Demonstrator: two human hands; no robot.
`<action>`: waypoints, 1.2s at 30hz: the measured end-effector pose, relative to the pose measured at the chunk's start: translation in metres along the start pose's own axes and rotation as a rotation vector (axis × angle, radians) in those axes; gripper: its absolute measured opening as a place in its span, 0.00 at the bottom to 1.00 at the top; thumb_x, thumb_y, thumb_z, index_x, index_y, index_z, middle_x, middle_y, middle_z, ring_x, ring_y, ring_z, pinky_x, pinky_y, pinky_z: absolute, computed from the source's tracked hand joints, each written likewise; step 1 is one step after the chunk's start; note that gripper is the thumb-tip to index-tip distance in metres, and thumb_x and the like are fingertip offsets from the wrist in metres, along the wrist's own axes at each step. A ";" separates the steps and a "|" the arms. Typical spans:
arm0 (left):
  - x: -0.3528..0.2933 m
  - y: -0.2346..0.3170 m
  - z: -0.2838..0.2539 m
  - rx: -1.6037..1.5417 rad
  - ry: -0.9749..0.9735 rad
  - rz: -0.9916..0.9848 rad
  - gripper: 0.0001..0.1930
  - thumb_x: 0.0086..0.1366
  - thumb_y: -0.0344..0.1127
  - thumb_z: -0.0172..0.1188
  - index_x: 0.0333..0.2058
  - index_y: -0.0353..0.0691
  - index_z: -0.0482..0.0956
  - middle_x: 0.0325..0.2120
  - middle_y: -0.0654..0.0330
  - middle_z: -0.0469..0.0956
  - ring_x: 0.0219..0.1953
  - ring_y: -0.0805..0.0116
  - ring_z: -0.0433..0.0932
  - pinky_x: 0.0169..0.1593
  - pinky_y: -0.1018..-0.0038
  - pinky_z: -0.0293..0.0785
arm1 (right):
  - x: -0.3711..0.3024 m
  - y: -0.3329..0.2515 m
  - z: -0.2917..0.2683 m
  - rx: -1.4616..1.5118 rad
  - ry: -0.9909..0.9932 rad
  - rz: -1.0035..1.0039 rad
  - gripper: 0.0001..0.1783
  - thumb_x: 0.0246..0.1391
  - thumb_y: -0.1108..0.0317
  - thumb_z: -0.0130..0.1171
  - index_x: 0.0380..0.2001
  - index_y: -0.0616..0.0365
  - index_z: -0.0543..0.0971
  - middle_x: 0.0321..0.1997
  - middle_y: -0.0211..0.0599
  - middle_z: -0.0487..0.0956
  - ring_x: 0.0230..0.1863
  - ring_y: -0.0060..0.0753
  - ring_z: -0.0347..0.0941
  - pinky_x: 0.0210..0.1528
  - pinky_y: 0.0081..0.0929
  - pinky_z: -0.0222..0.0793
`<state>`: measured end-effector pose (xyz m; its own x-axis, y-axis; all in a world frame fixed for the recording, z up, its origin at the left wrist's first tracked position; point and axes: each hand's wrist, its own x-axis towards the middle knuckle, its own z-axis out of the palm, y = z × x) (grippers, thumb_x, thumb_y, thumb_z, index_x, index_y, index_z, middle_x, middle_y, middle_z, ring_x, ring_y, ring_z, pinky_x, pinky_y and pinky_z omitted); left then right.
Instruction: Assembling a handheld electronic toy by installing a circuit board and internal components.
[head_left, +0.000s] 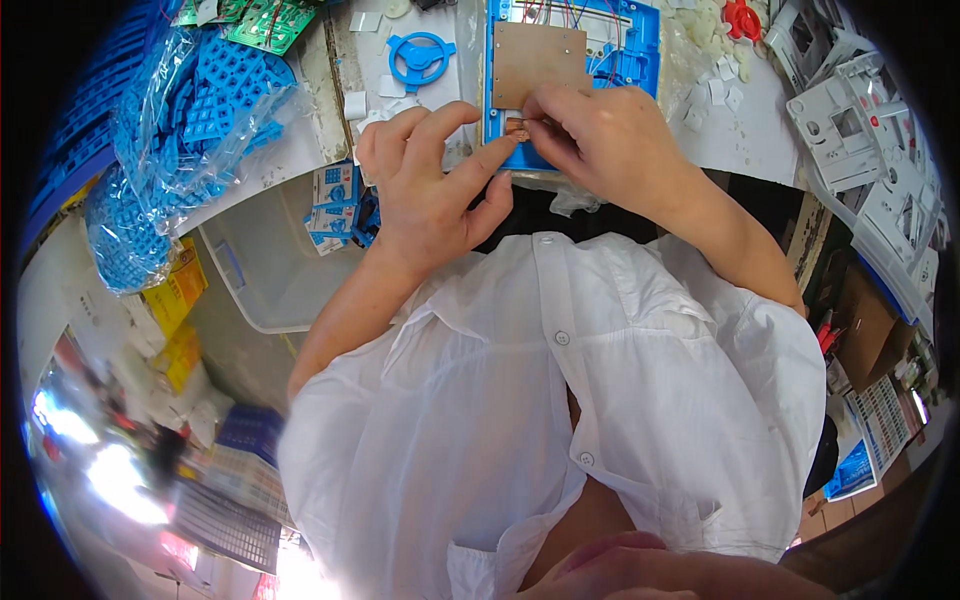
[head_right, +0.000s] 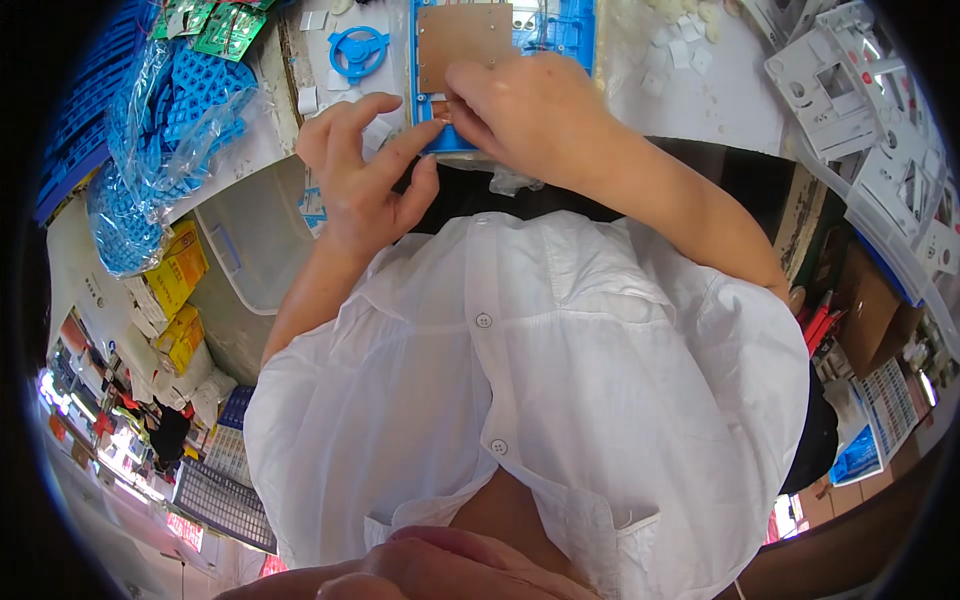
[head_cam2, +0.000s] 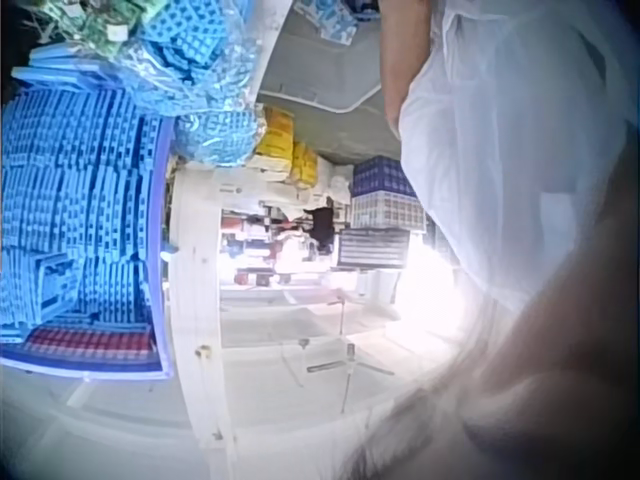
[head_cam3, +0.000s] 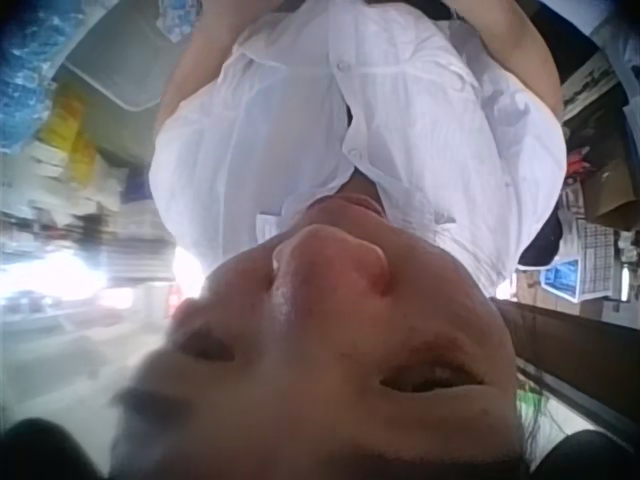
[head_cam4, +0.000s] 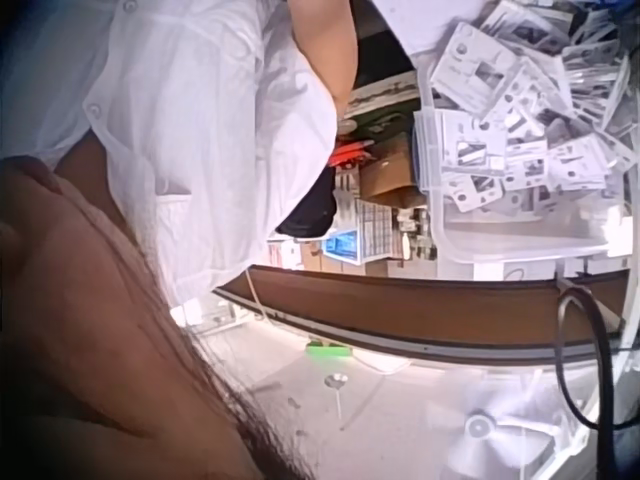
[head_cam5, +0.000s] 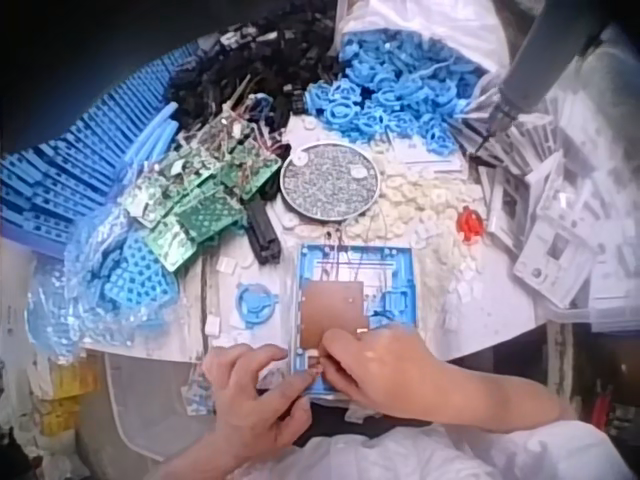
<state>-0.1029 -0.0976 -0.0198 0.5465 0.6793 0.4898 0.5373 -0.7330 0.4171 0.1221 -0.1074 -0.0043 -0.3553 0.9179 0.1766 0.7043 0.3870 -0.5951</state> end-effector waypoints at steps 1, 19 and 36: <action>0.000 -0.002 0.001 0.004 -0.003 0.023 0.16 0.48 0.39 0.67 0.39 0.56 0.88 0.50 0.64 0.77 0.48 0.59 0.69 0.51 0.58 0.58 | -0.001 0.000 0.001 -0.009 0.001 0.011 0.11 0.57 0.63 0.65 0.30 0.55 0.75 0.17 0.41 0.77 0.21 0.49 0.77 0.22 0.42 0.72; 0.008 -0.006 -0.002 0.061 -0.183 0.184 0.15 0.52 0.42 0.67 0.39 0.48 0.85 0.47 0.68 0.78 0.48 0.63 0.72 0.55 0.57 0.57 | 0.009 0.001 -0.011 0.052 -0.090 0.060 0.09 0.57 0.64 0.64 0.28 0.57 0.79 0.20 0.42 0.79 0.24 0.52 0.78 0.29 0.44 0.74; 0.006 0.005 -0.008 0.136 -0.316 0.146 0.24 0.58 0.44 0.65 0.54 0.46 0.81 0.53 0.69 0.77 0.51 0.67 0.74 0.64 0.53 0.52 | 0.007 0.015 -0.059 0.167 0.346 0.195 0.07 0.63 0.72 0.66 0.41 0.65 0.83 0.25 0.28 0.82 0.26 0.10 0.75 0.27 0.13 0.69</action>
<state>-0.1023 -0.0975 -0.0087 0.7837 0.5607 0.2673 0.5076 -0.8261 0.2447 0.1663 -0.0895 0.0337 0.0213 0.9587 0.2836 0.6185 0.2102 -0.7571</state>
